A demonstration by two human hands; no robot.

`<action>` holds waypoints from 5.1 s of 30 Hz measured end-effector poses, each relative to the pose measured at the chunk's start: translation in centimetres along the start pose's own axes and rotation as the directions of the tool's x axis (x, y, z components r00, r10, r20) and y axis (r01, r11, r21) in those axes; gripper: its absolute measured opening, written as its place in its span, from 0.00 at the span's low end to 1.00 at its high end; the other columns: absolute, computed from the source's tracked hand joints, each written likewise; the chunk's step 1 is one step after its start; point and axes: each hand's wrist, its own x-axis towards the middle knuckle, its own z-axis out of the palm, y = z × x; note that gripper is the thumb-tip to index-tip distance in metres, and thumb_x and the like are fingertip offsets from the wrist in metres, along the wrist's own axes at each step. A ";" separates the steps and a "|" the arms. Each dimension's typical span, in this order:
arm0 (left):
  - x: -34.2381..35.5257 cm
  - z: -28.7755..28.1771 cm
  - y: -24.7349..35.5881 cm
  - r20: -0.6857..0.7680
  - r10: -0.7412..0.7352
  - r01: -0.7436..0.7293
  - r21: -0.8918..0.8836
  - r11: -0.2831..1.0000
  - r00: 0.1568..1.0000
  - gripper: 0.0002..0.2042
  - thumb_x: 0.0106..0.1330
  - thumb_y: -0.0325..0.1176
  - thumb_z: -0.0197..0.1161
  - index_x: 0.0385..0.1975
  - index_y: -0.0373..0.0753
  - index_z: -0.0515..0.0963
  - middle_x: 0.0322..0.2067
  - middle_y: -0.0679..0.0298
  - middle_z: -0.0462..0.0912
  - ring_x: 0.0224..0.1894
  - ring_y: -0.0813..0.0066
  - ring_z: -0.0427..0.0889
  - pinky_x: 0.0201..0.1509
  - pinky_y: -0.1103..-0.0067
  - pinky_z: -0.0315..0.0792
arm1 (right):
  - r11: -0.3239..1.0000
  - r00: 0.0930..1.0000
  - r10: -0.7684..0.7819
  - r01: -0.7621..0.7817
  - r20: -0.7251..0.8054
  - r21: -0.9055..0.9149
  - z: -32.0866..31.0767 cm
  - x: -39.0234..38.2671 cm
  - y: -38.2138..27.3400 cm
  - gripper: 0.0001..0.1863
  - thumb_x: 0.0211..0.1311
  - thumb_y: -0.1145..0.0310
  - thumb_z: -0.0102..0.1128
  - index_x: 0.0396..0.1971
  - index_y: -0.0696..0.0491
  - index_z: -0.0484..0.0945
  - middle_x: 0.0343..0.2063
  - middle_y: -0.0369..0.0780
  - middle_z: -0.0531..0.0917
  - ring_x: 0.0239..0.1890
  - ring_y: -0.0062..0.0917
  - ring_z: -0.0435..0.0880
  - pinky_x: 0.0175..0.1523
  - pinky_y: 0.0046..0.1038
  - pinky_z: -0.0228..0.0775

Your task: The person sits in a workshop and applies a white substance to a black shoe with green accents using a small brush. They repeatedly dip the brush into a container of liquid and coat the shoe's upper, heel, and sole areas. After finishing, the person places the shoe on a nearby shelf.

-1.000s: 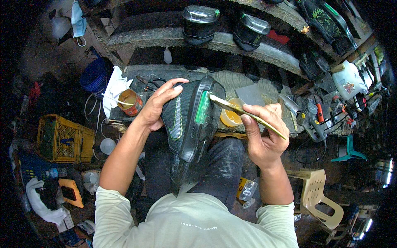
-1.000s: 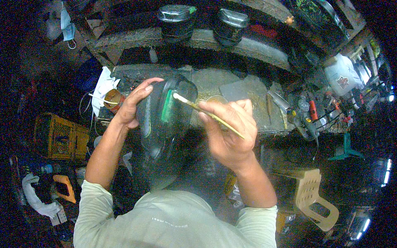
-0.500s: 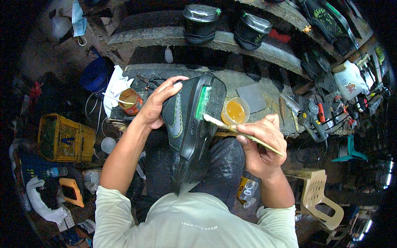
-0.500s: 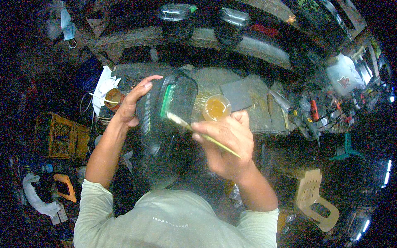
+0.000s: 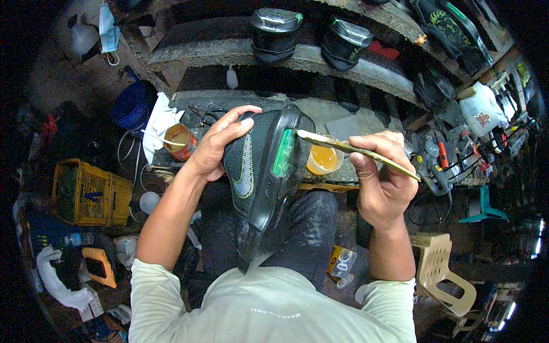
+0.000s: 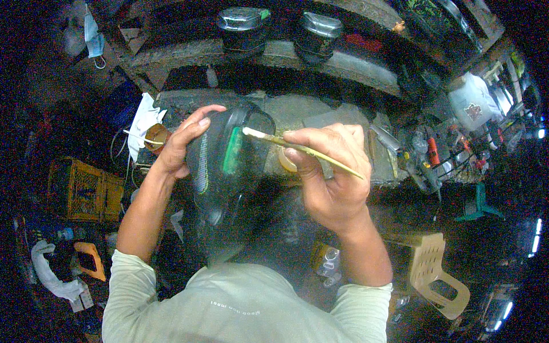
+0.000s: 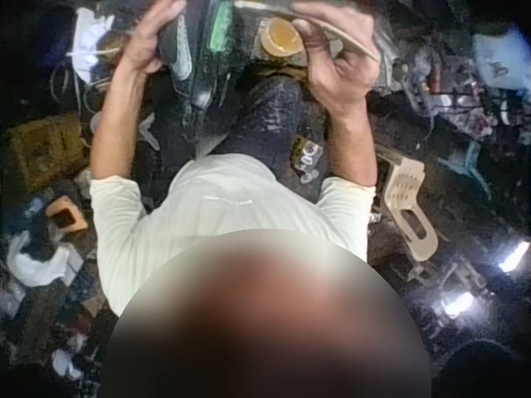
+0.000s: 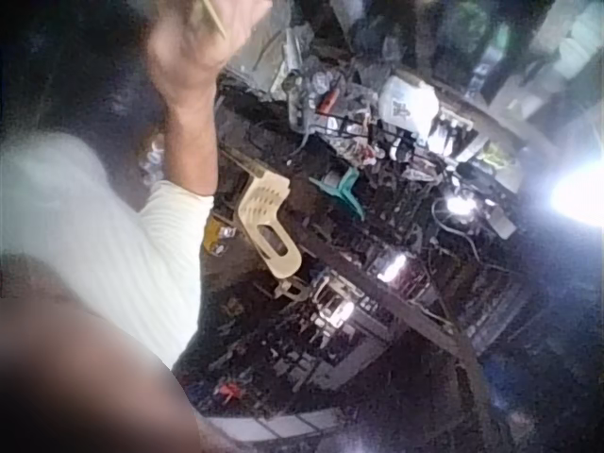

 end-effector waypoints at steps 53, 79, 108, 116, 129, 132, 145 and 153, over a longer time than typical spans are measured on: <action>1.6 -0.2 -3.8 0.215 -0.004 0.096 -0.420 0.903 0.977 0.27 0.75 0.49 0.54 0.67 0.38 0.67 0.58 0.55 0.80 0.58 0.62 0.83 0.65 0.63 0.77 | 0.964 0.984 0.165 -0.146 -0.072 0.221 2.6 -1.9 1.5 0.12 0.58 0.83 0.63 0.39 0.53 0.87 0.33 0.37 0.88 0.35 0.29 0.82 0.45 0.32 0.66; 1.9 -7.3 -9.4 -0.235 -0.077 0.038 -0.166 0.985 0.969 0.19 0.77 0.44 0.54 0.57 0.39 0.79 0.50 0.62 0.86 0.47 0.73 0.86 0.55 0.73 0.80 | 0.590 0.618 0.770 -0.784 0.159 0.194 0.2 -9.8 9.4 0.11 0.71 0.66 0.63 0.45 0.57 0.84 0.39 0.40 0.89 0.42 0.22 0.86 0.49 0.27 0.75; 1.9 -4.5 -9.0 0.060 -0.170 0.180 -0.309 0.934 0.984 0.22 0.78 0.44 0.49 0.60 0.34 0.75 0.51 0.53 0.85 0.50 0.64 0.87 0.58 0.66 0.81 | 0.909 0.918 0.376 -0.392 0.129 0.139 5.6 -6.1 1.3 0.09 0.70 0.71 0.64 0.43 0.61 0.83 0.39 0.41 0.86 0.43 0.24 0.84 0.51 0.26 0.75; 1.5 -3.1 -8.5 -0.102 -0.217 0.188 -0.240 0.952 0.971 0.21 0.78 0.45 0.52 0.56 0.34 0.78 0.47 0.54 0.87 0.43 0.67 0.90 0.49 0.70 0.85 | 0.935 0.948 0.304 -0.317 0.099 0.158 6.5 -5.5 1.1 0.08 0.63 0.76 0.67 0.41 0.55 0.86 0.35 0.41 0.88 0.37 0.31 0.83 0.46 0.30 0.70; 1.4 -3.4 -8.6 0.049 -0.295 0.287 -0.430 0.856 0.954 0.22 0.77 0.49 0.53 0.51 0.33 0.81 0.41 0.54 0.89 0.38 0.65 0.90 0.45 0.66 0.86 | 0.970 0.981 0.176 -0.186 0.078 0.155 6.4 -5.9 2.3 0.11 0.57 0.80 0.67 0.39 0.51 0.87 0.35 0.39 0.89 0.36 0.31 0.82 0.46 0.30 0.67; 1.3 -3.1 -8.4 -0.054 -0.243 0.214 -0.321 0.923 0.968 0.23 0.77 0.48 0.53 0.52 0.33 0.80 0.42 0.53 0.89 0.38 0.64 0.90 0.46 0.66 0.86 | 0.985 0.985 0.170 -0.170 -0.030 0.011 6.3 -6.0 2.9 0.16 0.54 0.84 0.64 0.40 0.50 0.87 0.34 0.37 0.89 0.34 0.30 0.81 0.44 0.31 0.64; 0.4 -4.1 -6.0 -0.058 0.116 -0.124 -0.162 0.979 0.992 0.29 0.71 0.46 0.62 0.67 0.38 0.69 0.54 0.58 0.81 0.53 0.71 0.83 0.59 0.74 0.78 | 0.939 0.954 0.265 -0.289 0.141 0.186 2.9 -4.9 0.0 0.09 0.63 0.74 0.68 0.43 0.53 0.86 0.38 0.41 0.87 0.42 0.33 0.82 0.52 0.32 0.69; -2.7 -4.8 -0.2 -0.058 0.600 -0.582 0.187 0.791 0.798 0.44 0.56 0.51 0.78 0.68 0.34 0.66 0.52 0.59 0.81 0.54 0.71 0.80 0.64 0.74 0.70 | 0.354 0.434 0.901 -0.764 0.023 0.539 0.9 -7.7 7.7 0.14 0.71 0.65 0.65 0.51 0.54 0.80 0.33 0.31 0.83 0.30 0.12 0.77 0.32 0.15 0.67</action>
